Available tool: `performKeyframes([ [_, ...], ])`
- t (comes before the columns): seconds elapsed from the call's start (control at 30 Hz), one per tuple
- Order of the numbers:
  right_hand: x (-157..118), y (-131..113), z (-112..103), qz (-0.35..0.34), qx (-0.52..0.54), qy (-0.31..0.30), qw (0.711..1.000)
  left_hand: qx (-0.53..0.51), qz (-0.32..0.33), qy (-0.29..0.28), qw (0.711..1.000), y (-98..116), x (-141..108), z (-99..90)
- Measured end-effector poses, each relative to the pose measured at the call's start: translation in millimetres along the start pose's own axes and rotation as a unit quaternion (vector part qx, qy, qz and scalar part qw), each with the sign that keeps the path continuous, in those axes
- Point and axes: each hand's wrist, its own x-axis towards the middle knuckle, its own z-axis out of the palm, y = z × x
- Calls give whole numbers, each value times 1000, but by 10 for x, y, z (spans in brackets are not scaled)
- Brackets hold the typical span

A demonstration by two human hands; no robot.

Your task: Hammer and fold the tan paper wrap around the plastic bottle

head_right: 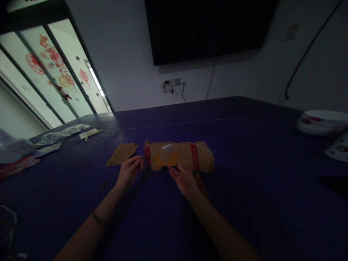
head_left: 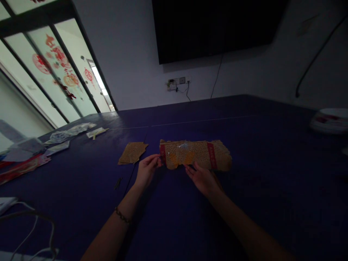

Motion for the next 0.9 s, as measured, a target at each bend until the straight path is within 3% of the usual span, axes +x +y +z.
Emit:
performKeyframes([
  [0.13,12,-8,-36,0,-5,-27,1000,-32,38,2,999,-104,100,137],
  [0.27,-7,-26,-12,-2,-2,-24,1000,68,104,23,992,-229,87,139],
  [0.5,-30,-37,72,6,-2,40,999,308,244,14,919,-302,82,116],
  [0.6,-35,-40,73,-3,7,54,999,350,265,16,898,-301,94,130],
  [0.9,-74,-57,101,7,0,62,998,392,279,-19,876,-328,100,121],
])
